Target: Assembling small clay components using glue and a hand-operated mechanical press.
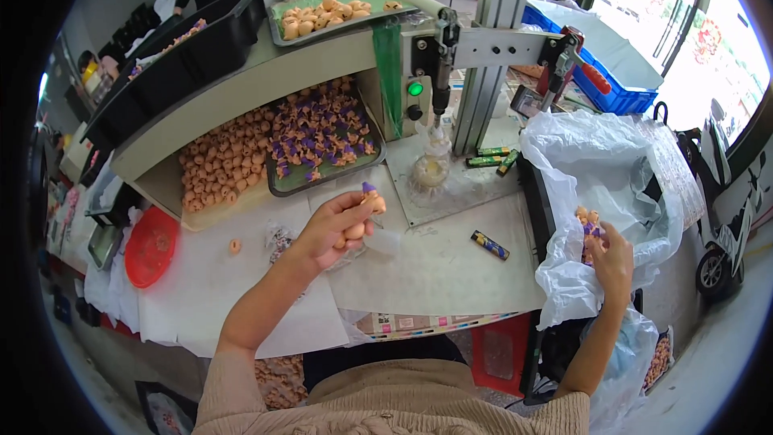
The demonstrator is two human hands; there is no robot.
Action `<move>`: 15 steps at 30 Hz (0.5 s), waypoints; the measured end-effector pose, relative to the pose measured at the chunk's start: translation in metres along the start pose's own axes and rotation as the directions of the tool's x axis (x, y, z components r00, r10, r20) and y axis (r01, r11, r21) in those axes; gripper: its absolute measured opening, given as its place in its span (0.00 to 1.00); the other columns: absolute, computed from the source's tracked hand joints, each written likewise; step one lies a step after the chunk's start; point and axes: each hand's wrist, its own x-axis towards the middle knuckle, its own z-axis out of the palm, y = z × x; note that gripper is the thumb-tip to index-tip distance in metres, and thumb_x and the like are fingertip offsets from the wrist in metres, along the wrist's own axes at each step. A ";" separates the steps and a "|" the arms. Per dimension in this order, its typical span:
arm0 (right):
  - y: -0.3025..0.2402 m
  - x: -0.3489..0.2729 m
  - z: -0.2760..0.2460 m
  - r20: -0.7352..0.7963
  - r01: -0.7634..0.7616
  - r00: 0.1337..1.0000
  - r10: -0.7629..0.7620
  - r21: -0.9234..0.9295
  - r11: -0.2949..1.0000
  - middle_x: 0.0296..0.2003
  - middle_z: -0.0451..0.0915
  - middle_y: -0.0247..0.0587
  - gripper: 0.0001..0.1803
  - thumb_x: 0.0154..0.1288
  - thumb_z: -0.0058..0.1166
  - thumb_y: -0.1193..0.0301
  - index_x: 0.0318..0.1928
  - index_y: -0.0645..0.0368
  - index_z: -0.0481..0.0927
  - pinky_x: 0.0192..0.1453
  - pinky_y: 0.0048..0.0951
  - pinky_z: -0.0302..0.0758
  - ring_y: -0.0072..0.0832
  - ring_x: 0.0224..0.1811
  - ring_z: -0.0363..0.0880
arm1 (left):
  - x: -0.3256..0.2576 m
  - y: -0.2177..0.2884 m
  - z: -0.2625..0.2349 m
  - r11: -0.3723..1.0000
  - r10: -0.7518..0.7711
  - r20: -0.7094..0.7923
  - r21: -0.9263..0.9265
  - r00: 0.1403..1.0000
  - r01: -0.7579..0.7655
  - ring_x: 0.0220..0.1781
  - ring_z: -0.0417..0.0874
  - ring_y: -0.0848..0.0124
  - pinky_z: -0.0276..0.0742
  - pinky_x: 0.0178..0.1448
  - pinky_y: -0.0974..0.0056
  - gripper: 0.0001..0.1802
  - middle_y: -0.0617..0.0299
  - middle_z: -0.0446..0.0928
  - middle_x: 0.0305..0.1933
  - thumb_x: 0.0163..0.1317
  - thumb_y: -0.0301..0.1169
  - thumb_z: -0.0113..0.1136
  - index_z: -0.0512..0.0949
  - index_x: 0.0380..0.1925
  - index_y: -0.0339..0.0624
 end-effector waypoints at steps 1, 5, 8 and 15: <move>0.003 0.001 0.001 -0.158 0.115 0.980 -0.118 -0.031 0.993 0.34 0.82 0.48 0.19 0.55 0.60 0.71 0.49 0.62 0.79 0.38 0.31 0.73 0.31 0.34 0.80 | 0.013 0.000 0.008 0.998 -0.004 -0.039 0.057 0.999 0.006 0.31 0.75 0.79 0.63 0.23 0.76 0.16 0.67 0.77 0.38 0.61 0.36 0.65 0.76 0.46 0.40; -0.065 -0.029 -0.032 -0.314 0.235 0.938 -0.147 0.263 0.936 0.35 0.83 0.46 0.14 0.58 0.58 0.77 0.46 0.63 0.81 0.41 0.29 0.73 0.31 0.35 0.81 | 0.071 -0.008 0.031 0.983 0.008 -0.079 0.181 0.997 0.007 0.30 0.74 0.80 0.61 0.23 0.76 0.17 0.69 0.76 0.36 0.58 0.37 0.67 0.77 0.44 0.40; -0.093 -0.051 -0.034 -0.288 0.432 0.892 -0.349 0.313 0.846 0.33 0.83 0.44 0.11 0.55 0.60 0.80 0.41 0.64 0.82 0.41 0.29 0.73 0.31 0.34 0.81 | 0.113 -0.020 0.045 0.948 0.045 -0.121 0.318 0.992 -0.004 0.32 0.74 0.83 0.61 0.23 0.78 0.17 0.70 0.76 0.36 0.57 0.33 0.68 0.77 0.45 0.43; -0.122 -0.063 -0.010 -0.128 0.476 0.860 -0.493 0.545 0.690 0.28 0.83 0.41 0.09 0.52 0.62 0.81 0.36 0.64 0.83 0.35 0.28 0.74 0.32 0.30 0.81 | 0.180 -0.057 0.058 0.546 0.648 0.011 0.690 0.761 -0.475 0.34 0.74 0.75 0.69 0.33 0.71 0.14 0.67 0.71 0.34 0.48 0.27 0.73 0.78 0.30 0.31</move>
